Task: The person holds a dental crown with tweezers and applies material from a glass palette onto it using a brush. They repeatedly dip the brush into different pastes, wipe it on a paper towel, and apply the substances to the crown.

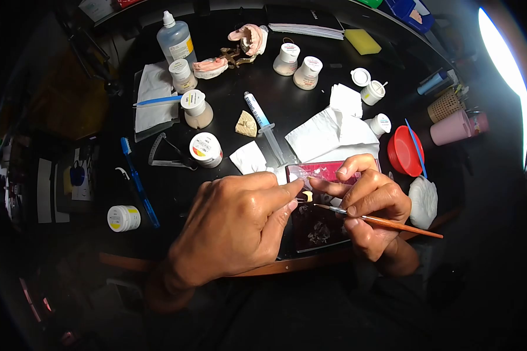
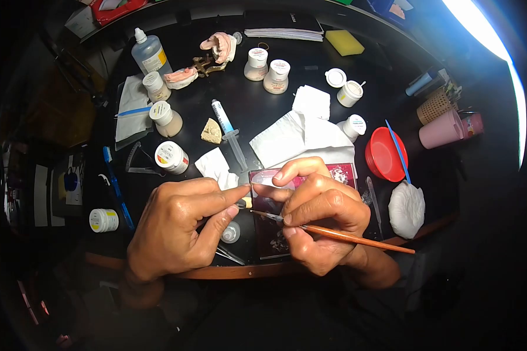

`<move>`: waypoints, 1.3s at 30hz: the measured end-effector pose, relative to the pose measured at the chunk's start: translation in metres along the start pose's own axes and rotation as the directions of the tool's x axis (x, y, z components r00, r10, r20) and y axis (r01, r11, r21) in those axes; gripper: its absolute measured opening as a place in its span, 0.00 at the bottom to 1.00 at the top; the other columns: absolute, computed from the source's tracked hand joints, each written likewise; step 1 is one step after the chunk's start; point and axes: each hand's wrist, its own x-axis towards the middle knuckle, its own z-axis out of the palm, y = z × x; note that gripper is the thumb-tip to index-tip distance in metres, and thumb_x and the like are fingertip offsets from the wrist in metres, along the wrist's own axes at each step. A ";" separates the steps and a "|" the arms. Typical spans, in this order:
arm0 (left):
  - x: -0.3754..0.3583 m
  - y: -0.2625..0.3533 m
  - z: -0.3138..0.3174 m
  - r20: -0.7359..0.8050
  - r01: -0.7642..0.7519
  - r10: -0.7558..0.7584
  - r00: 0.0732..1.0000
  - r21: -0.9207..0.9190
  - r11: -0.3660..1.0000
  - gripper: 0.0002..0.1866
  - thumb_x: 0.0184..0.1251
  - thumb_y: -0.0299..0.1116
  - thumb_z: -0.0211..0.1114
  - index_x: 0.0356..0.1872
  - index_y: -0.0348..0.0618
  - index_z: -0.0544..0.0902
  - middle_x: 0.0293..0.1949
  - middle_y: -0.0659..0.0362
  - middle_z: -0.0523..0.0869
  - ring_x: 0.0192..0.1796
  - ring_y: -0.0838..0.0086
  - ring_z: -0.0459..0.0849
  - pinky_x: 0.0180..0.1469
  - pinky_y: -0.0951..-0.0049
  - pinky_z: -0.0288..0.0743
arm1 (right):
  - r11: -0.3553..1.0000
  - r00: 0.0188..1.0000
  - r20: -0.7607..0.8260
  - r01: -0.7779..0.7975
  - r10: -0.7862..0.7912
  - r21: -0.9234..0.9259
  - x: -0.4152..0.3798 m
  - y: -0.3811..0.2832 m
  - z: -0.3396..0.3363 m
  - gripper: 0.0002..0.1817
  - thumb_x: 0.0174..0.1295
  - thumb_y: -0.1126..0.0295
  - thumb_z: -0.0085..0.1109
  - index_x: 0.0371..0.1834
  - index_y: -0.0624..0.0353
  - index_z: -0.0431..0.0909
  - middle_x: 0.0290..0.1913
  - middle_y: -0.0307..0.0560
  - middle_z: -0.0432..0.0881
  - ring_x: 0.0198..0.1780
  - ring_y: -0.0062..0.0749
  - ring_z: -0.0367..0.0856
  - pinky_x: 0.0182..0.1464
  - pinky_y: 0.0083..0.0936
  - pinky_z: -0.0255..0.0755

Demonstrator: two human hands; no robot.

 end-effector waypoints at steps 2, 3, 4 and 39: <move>0.000 0.000 0.000 0.006 -0.003 0.003 1.000 0.002 1.000 0.16 0.65 0.19 0.70 0.53 0.34 0.92 0.25 0.52 0.83 0.23 0.63 0.83 0.26 0.65 0.72 | 1.000 1.000 -0.007 0.014 -0.014 -0.001 0.000 0.000 0.003 0.12 0.45 0.86 0.60 0.33 0.62 0.80 0.32 0.46 0.83 0.53 0.48 0.84 0.57 0.44 0.90; 0.000 -0.001 0.000 0.011 -0.002 0.002 1.000 0.006 1.000 0.16 0.65 0.19 0.70 0.53 0.34 0.92 0.25 0.52 0.83 0.23 0.63 0.84 0.26 0.65 0.72 | 1.000 1.000 -0.006 0.024 -0.024 0.003 0.000 0.001 0.003 0.12 0.45 0.86 0.60 0.33 0.62 0.80 0.32 0.46 0.82 0.53 0.48 0.84 0.57 0.44 0.91; 0.000 -0.001 0.000 0.016 -0.001 0.001 1.000 0.009 1.000 0.16 0.64 0.19 0.70 0.53 0.34 0.92 0.24 0.52 0.83 0.23 0.63 0.84 0.26 0.65 0.72 | 0.999 0.999 -0.004 0.033 -0.033 0.007 0.000 0.003 0.003 0.12 0.45 0.86 0.60 0.33 0.63 0.79 0.32 0.46 0.82 0.53 0.48 0.84 0.57 0.44 0.91; 0.001 0.002 -0.004 0.126 -0.003 -0.006 0.992 0.066 0.998 0.17 0.61 0.23 0.72 0.51 0.40 0.94 0.23 0.56 0.83 0.22 0.64 0.84 0.25 0.64 0.73 | 0.991 0.991 0.031 0.132 -0.131 -0.031 0.001 0.008 0.007 0.12 0.39 0.89 0.57 0.25 0.61 0.76 0.28 0.44 0.78 0.42 0.47 0.87 0.42 0.33 0.86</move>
